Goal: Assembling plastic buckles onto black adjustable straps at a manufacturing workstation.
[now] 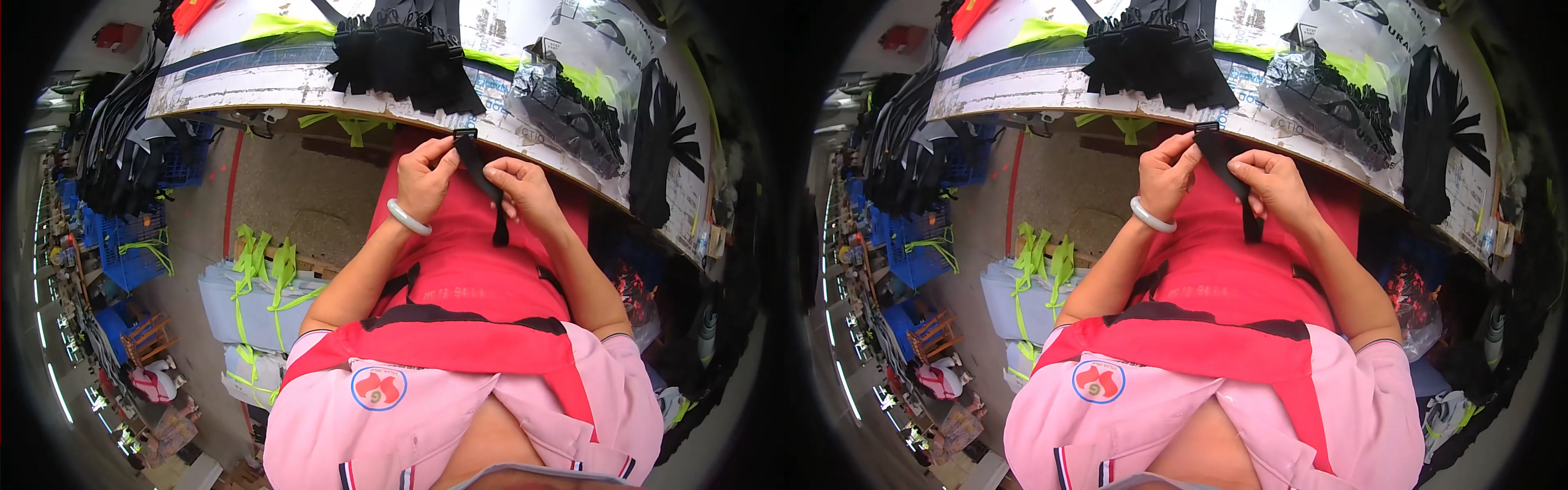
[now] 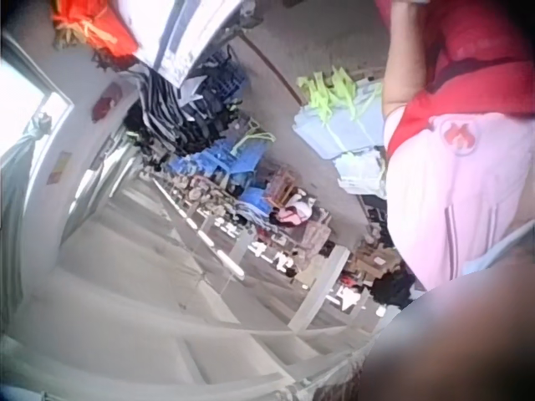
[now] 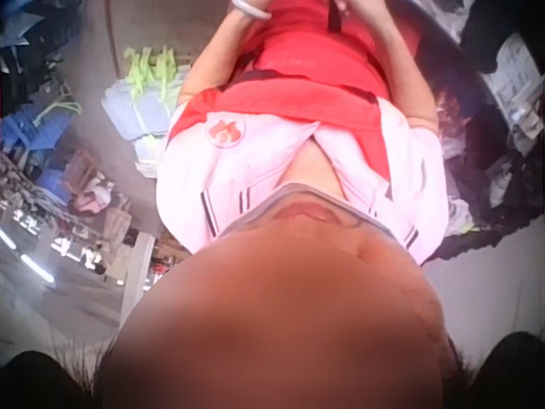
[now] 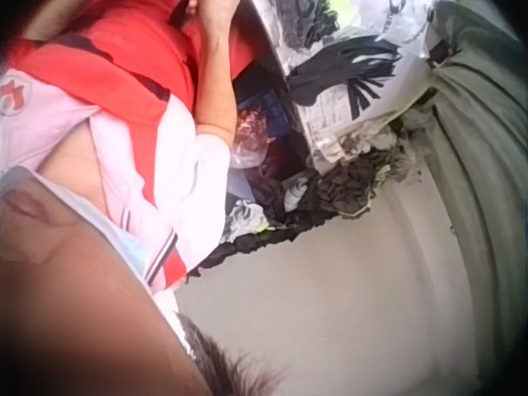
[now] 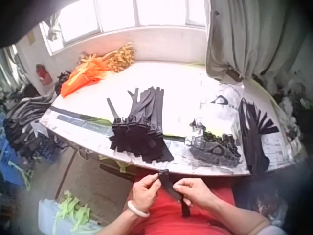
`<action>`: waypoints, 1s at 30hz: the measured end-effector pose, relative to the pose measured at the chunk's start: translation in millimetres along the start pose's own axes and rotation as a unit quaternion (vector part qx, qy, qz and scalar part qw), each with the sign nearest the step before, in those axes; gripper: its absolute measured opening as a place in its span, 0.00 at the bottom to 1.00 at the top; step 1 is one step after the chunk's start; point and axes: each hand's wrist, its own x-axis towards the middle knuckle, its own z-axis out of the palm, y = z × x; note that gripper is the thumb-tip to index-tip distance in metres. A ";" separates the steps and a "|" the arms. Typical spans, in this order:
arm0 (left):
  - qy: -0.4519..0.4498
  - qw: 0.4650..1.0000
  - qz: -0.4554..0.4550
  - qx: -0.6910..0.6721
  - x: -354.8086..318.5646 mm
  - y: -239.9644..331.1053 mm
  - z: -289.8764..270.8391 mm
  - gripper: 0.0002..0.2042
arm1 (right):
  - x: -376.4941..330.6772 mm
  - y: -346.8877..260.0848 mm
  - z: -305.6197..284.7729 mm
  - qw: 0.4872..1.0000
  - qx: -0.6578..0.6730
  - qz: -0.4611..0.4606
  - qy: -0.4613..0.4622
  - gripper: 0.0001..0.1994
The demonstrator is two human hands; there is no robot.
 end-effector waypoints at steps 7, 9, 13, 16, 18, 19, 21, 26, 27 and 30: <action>0.041 0.974 0.180 0.132 5.6 -5.1 13.2 0.09 | -0.3 14.7 5.1 0.989 0.141 -0.023 0.028 0.11; 0.050 0.967 0.208 0.139 8.0 -9.6 15.1 0.09 | 1.0 15.6 5.8 0.986 0.164 -0.041 0.007 0.15; -0.013 0.945 0.261 0.199 7.1 -14.5 10.3 0.11 | 9.8 5.5 6.9 0.978 0.162 -0.126 0.039 0.21; 0.015 0.993 0.110 0.036 -3.8 -2.3 10.8 0.11 | 13.5 -11.2 7.8 0.987 0.079 -0.137 0.005 0.15; -0.007 0.995 -0.050 -0.091 2.9 7.1 10.2 0.13 | 8.8 -13.3 5.1 0.988 0.024 -0.150 0.036 0.11; -0.055 0.992 -0.102 -0.057 8.1 2.9 7.4 0.15 | 7.0 -9.3 4.3 0.984 -0.028 -0.165 0.067 0.09; -0.029 0.990 -0.131 -0.047 2.8 1.9 -0.3 0.15 | 13.3 1.4 12.3 0.976 -0.100 -0.189 0.040 0.05; -0.012 0.997 -0.081 -0.011 9.5 4.3 -15.6 0.12 | 27.2 9.4 15.1 0.929 -0.174 -0.325 0.019 0.05; 0.010 0.997 -0.068 -0.018 5.0 11.8 -23.3 0.12 | 32.0 2.9 25.0 0.923 -0.178 -0.343 -0.001 0.05; 0.064 0.997 -0.033 -0.023 5.6 21.6 -45.8 0.11 | 39.1 -38.2 40.0 0.914 -0.181 -0.361 -0.044 0.06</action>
